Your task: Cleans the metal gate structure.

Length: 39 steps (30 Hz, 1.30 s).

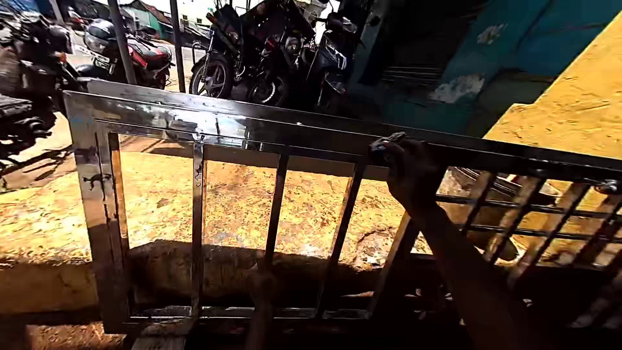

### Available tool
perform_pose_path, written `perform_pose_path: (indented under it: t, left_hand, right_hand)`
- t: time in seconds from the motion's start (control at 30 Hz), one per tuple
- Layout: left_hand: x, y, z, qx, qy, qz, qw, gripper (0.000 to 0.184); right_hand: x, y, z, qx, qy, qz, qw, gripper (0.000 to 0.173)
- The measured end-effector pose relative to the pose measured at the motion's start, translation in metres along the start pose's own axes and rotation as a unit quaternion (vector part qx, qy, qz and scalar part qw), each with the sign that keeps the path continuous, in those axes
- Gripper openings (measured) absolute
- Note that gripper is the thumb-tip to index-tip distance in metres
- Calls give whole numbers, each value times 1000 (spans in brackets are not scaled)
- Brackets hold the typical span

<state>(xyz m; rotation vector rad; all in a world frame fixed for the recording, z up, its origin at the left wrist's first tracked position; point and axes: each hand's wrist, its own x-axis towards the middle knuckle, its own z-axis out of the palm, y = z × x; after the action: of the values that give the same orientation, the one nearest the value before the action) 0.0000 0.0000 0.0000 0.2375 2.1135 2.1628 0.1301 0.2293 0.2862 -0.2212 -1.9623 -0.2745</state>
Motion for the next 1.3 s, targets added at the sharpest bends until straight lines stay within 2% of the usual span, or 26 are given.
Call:
perform_pose_path:
  t: [0.07,0.1,0.13,0.2,0.27,0.33,0.43,0.53,0.6,0.63,0.67,0.73,0.77,0.83,0.9,0.97,1.07,1.13,1.2,1.3]
  left_hand:
    - [-3,5,5,0,12,-1,1000,73]
    - [-3,5,6,-3,17,1,1000,72]
    - [-3,3,7,-1,23,8,1000,70]
    - [2,-1,8,2,31,26,999,67]
    - [3,-5,7,-17,23,30,999,66]
    - [3,-7,9,-41,21,35,998,66]
    - [1,-5,6,-42,23,31,998,65]
    - [-3,0,5,-16,25,13,999,66]
    - [-5,2,4,-4,30,12,999,65]
    - [-5,2,4,-4,34,16,999,65]
    - [-3,2,5,-8,36,23,999,65]
    - [-3,0,7,-17,32,31,999,65]
    - [-4,0,6,-15,31,33,999,64]
    - [-4,-2,3,-2,30,33,999,65]
    - [-3,-4,2,8,27,36,999,68]
    - [-3,-4,5,8,27,35,999,68]
    - [-3,-5,4,13,20,42,999,68]
    - [-4,-3,5,25,19,47,998,72]
    - [-4,0,3,38,17,47,998,76]
    - [-5,1,4,52,26,47,997,78]
  right_hand:
    - [-5,35,-27,-47,23,82,995,27]
    - [-3,28,-27,-55,43,97,993,26]
    - [1,6,-16,-47,62,95,993,24]
    - [11,-65,32,23,93,22,995,21]
    - [18,-136,74,81,60,-53,994,26]
    - [22,-156,87,101,38,-98,989,28]
    - [-1,-92,53,78,38,-74,993,27]
    - [-19,-15,1,-7,76,69,995,25]
    - [-9,-5,-5,-36,112,148,982,23]
    - [-2,-20,5,-35,121,141,982,23]
    - [6,-43,20,-15,128,98,987,22]
    - [15,-83,46,57,98,-24,993,20]
    - [18,-87,48,76,72,-65,992,20]
    - [17,-65,28,77,35,-85,993,21]
    - [13,-36,3,55,15,-56,997,22]
    - [21,-35,-3,62,-8,-54,997,21]
    - [37,-64,20,103,-59,-169,978,14]
    - [45,-55,20,112,-114,-254,954,8]
    - [44,-24,1,97,-127,-274,948,11]
    - [56,1,-12,65,-90,-261,959,16]
